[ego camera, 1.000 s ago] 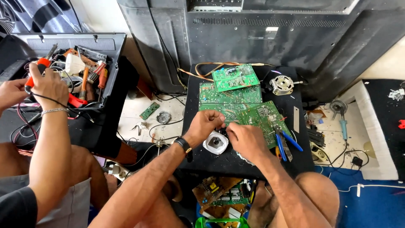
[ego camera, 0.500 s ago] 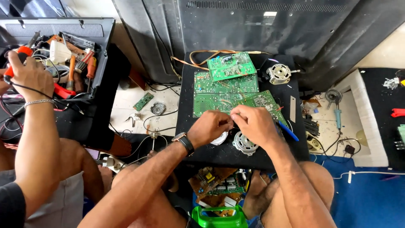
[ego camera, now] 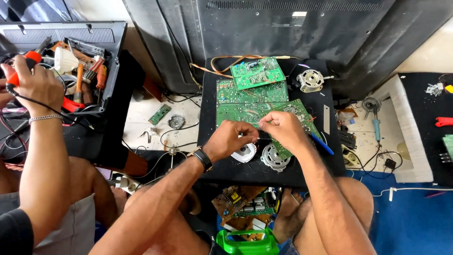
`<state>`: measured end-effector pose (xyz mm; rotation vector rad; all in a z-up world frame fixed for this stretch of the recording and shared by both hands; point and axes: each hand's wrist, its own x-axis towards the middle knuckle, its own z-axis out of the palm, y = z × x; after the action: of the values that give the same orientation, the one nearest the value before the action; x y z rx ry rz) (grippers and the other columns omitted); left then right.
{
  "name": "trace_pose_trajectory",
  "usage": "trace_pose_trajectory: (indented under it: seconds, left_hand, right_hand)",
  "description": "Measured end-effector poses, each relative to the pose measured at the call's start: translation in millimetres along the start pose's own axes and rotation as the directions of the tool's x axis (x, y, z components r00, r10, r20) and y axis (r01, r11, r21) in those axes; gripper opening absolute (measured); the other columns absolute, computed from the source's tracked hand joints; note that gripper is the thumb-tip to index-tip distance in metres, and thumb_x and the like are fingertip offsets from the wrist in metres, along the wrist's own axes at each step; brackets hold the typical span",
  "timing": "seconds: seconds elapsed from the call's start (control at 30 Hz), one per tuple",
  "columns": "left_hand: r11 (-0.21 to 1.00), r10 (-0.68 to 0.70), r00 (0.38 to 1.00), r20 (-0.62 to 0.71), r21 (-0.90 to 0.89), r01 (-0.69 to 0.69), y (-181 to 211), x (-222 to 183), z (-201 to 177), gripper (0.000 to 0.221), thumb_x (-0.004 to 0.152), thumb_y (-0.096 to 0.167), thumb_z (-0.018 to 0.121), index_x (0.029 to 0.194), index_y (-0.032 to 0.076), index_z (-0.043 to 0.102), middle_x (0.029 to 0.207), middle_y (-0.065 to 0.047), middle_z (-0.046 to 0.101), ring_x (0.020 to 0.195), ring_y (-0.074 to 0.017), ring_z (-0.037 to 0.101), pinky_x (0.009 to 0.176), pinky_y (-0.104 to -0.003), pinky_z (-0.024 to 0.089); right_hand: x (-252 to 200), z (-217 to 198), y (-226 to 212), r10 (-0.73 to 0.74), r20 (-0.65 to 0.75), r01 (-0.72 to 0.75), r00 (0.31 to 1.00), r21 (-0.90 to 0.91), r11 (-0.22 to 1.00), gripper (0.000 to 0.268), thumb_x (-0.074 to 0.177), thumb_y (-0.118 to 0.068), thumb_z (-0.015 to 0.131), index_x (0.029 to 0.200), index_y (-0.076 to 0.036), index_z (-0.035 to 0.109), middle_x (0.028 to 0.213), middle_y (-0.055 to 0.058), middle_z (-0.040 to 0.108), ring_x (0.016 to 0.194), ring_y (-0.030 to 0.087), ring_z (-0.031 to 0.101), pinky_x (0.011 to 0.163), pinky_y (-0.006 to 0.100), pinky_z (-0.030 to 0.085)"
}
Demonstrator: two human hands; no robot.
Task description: Repairing electronic circuit boards by stripping wires and inspecting components.
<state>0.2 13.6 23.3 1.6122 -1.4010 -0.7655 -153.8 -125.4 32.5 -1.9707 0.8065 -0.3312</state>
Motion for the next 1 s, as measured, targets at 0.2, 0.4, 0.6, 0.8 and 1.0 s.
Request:
trace_pose_trajectory:
  seconds: [0.2, 0.4, 0.6, 0.8, 1.0]
  left_hand:
    - [0.996, -0.043, 0.992, -0.120, -0.082, 0.033, -7, 4, -2, 0.015, 0.087, 0.022, 0.080, 0.101, 0.017, 0.080, 0.078, 0.000, 0.078, 0.082, -0.0155, 0.074, 0.079, -0.033, 0.058]
    - [0.998, -0.060, 0.960, -0.275, -0.034, 0.053, -19, 9, 0, 0.011, 0.086, 0.021, 0.078, 0.097, 0.020, 0.080, 0.079, 0.002, 0.079, 0.082, -0.0161, 0.075, 0.079, -0.032, 0.058]
    - [0.981, 0.057, 0.958, -0.279, 0.193, -0.002, -35, 16, 6, 0.010, 0.086, 0.018, 0.078, 0.096, 0.018, 0.079, 0.084, -0.006, 0.079, 0.088, -0.0326, 0.074, 0.080, -0.040, 0.059]
    - [0.947, 0.143, 0.983, -0.117, 0.306, -0.102, -31, 11, 22, 0.006, 0.087, 0.015, 0.075, 0.092, 0.014, 0.076, 0.078, -0.009, 0.075, 0.084, -0.0337, 0.073, 0.077, -0.042, 0.059]
    - [0.974, 0.139, 0.990, -0.021, 0.183, -0.133, -9, 4, 19, 0.004, 0.088, 0.010, 0.071, 0.091, 0.008, 0.074, 0.078, -0.015, 0.074, 0.084, -0.0389, 0.072, 0.078, -0.047, 0.058]
  right_hand:
    - [-1, 14, 3, 0.104, 0.039, -0.108, 0.994, 0.141, 0.984, 0.016, 0.082, -0.023, 0.076, 0.093, -0.012, 0.082, 0.055, 0.000, 0.062, 0.055, 0.012, 0.058, 0.060, 0.025, 0.042]
    - [-11, 30, -6, 0.059, 0.090, -0.050, 0.994, -0.103, 0.993, 0.017, 0.077, -0.030, 0.079, 0.086, -0.016, 0.083, 0.058, 0.006, 0.068, 0.063, 0.022, 0.066, 0.066, 0.034, 0.050]
    - [-25, 26, -19, -0.089, 0.048, 0.100, 0.995, -0.327, 0.940, 0.013, 0.083, -0.028, 0.075, 0.094, -0.026, 0.083, 0.053, 0.007, 0.066, 0.069, 0.031, 0.072, 0.069, 0.041, 0.056]
    - [-19, 9, -8, -0.319, -0.047, 0.273, 0.947, -0.410, 0.870, 0.013, 0.090, -0.027, 0.070, 0.099, -0.030, 0.079, 0.046, 0.002, 0.058, 0.062, 0.028, 0.069, 0.063, 0.040, 0.056]
    - [-16, 1, -9, -0.286, -0.169, 0.233, 0.943, -0.279, 0.932, 0.014, 0.089, -0.014, 0.069, 0.096, -0.020, 0.080, 0.038, 0.001, 0.042, 0.043, 0.014, 0.049, 0.051, 0.036, 0.045]
